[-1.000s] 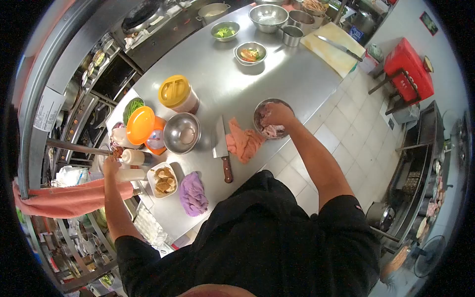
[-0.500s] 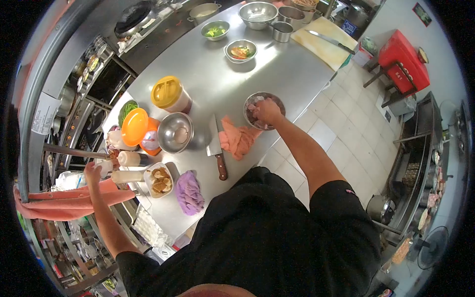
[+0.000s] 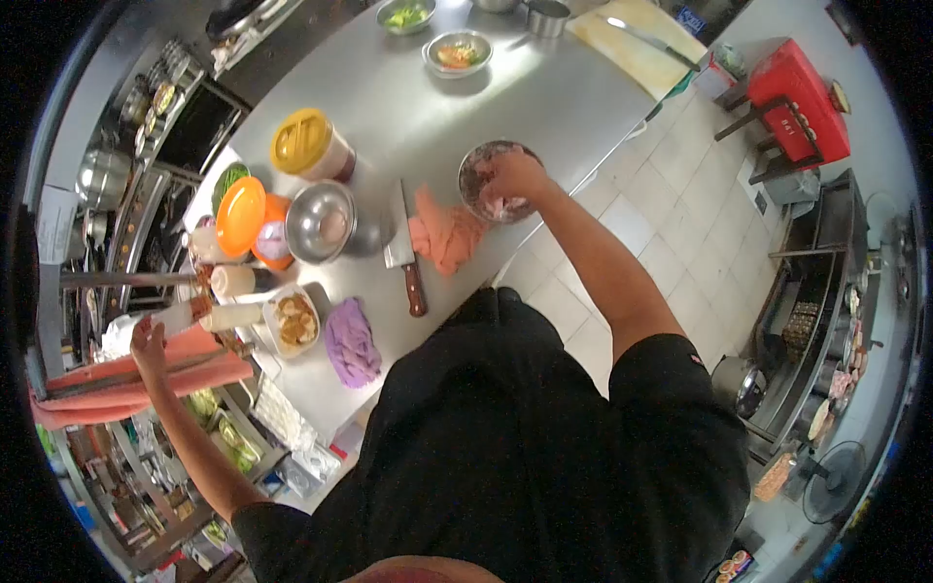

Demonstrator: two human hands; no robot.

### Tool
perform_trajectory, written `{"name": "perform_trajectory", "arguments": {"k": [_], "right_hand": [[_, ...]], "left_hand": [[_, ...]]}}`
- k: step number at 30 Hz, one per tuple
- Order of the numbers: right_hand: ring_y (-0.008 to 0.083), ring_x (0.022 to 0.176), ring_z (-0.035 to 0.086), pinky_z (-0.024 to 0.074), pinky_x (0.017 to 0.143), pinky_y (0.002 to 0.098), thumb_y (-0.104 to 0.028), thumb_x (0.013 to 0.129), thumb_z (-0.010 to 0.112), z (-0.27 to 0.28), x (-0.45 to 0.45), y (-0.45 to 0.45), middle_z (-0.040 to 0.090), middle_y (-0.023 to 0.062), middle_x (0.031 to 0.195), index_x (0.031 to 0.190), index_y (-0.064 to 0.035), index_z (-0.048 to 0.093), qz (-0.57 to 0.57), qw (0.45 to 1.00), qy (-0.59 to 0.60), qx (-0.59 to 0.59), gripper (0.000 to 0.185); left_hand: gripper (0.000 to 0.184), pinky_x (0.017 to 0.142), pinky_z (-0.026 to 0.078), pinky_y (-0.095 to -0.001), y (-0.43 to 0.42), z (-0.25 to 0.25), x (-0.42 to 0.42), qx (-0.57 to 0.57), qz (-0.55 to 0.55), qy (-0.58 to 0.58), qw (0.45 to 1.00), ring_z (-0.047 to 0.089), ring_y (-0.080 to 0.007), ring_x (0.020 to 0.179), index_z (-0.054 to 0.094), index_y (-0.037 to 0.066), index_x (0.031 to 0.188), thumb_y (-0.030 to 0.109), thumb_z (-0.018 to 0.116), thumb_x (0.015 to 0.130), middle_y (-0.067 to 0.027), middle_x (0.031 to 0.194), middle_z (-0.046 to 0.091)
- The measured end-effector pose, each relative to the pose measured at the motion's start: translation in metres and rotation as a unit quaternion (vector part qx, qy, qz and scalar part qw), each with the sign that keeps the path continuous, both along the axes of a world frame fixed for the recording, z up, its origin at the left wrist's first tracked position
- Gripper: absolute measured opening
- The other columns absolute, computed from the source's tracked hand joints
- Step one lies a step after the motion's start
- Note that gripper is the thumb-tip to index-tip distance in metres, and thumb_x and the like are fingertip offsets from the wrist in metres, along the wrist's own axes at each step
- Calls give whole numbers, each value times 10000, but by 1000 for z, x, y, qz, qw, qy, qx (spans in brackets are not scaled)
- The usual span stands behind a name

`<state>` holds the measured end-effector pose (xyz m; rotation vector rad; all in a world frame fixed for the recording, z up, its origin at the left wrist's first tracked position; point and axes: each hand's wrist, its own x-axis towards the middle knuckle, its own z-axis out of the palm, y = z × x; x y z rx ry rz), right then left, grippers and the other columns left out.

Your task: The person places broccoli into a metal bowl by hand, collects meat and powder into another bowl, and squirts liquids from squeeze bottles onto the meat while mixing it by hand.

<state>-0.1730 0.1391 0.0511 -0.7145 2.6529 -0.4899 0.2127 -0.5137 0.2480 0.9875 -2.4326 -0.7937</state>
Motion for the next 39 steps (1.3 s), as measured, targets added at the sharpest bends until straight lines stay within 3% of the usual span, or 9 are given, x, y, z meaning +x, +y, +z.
{"name": "perform_trajectory", "arguments": {"k": [6, 11, 13, 16, 20, 26, 29, 30, 39], "right_hand": [[383, 1173, 502, 386, 945, 610, -227, 790, 608, -16, 35, -30, 530, 103, 1325, 1175, -245, 611, -81, 993, 77, 40, 385], [381, 1003, 597, 484, 837, 504, -205, 761, 619, -30, 15, -38, 634, 149, 1103, 1071, -148, 649, -42, 994, 78, 66, 317], [381, 928, 622, 505, 804, 460, -184, 743, 616, -32, -6, -33, 661, 173, 1008, 1032, -105, 656, -12, 998, 57, 26, 302], [360, 923, 636, 504, 830, 407, -183, 720, 621, -18, -26, -11, 678, 181, 921, 1002, -70, 673, 25, 1000, 6, 7, 309], [356, 981, 631, 502, 861, 417, -275, 731, 661, 4, 0, 4, 648, 206, 1021, 1138, -130, 645, 109, 991, 15, -79, 433], [406, 964, 618, 514, 822, 480, -285, 782, 622, -42, 21, -12, 563, 275, 1146, 1135, -191, 616, -10, 992, 116, 41, 366], [379, 921, 629, 516, 804, 448, -280, 726, 691, -48, -12, -6, 618, 235, 1043, 1100, -173, 645, 32, 997, 73, -2, 392], [372, 907, 631, 519, 789, 438, -274, 715, 702, -44, -20, -4, 641, 225, 991, 1079, -168, 654, 56, 997, 54, -21, 382], [157, 698, 620, 506, 658, 292, -154, 694, 734, 29, -24, 4, 662, 78, 803, 1058, -23, 675, 15, 986, -125, -109, 391]], "left_hand": [[373, 622, 440, -229, 61, 12, 7, -26, -63, 12, 998, 538, -76, 783, 532, -6, 1191, 60, 645, 842, -54, 1019, 595], [407, 677, 475, -253, 150, -10, -16, -101, -145, 11, 984, 585, -115, 818, 527, -5, 1192, 24, 657, 808, -103, 1072, 613], [405, 678, 485, -258, 206, -9, -32, 45, -98, -4, 994, 593, -133, 772, 537, -5, 1178, 14, 667, 795, -97, 1048, 628], [396, 638, 488, -267, 248, -41, -47, 16, -144, 15, 989, 593, -142, 713, 557, 7, 1156, 7, 677, 778, -94, 982, 651], [405, 677, 503, -310, 293, -77, -69, 22, -145, -29, 989, 618, -224, 717, 571, 32, 1124, 46, 708, 743, -134, 937, 660], [491, 810, 497, -445, 326, -123, -92, -42, -208, -97, 972, 611, -355, 942, 544, 70, 1179, 78, 719, 721, -158, 1031, 642], [606, 817, 499, -424, 335, -137, -95, -40, -227, -28, 973, 598, -337, 978, 480, 85, 1278, 81, 722, 722, -147, 1090, 626], [727, 733, 499, -317, 340, -139, -95, -10, -210, -10, 978, 626, -233, 878, 402, 88, 1366, 41, 736, 721, -110, 1117, 625], [667, 830, 502, -306, 360, -208, -93, 320, -86, 168, 928, 620, -164, 932, 424, 4, 1306, 53, 758, 730, -105, 1095, 620]]}}
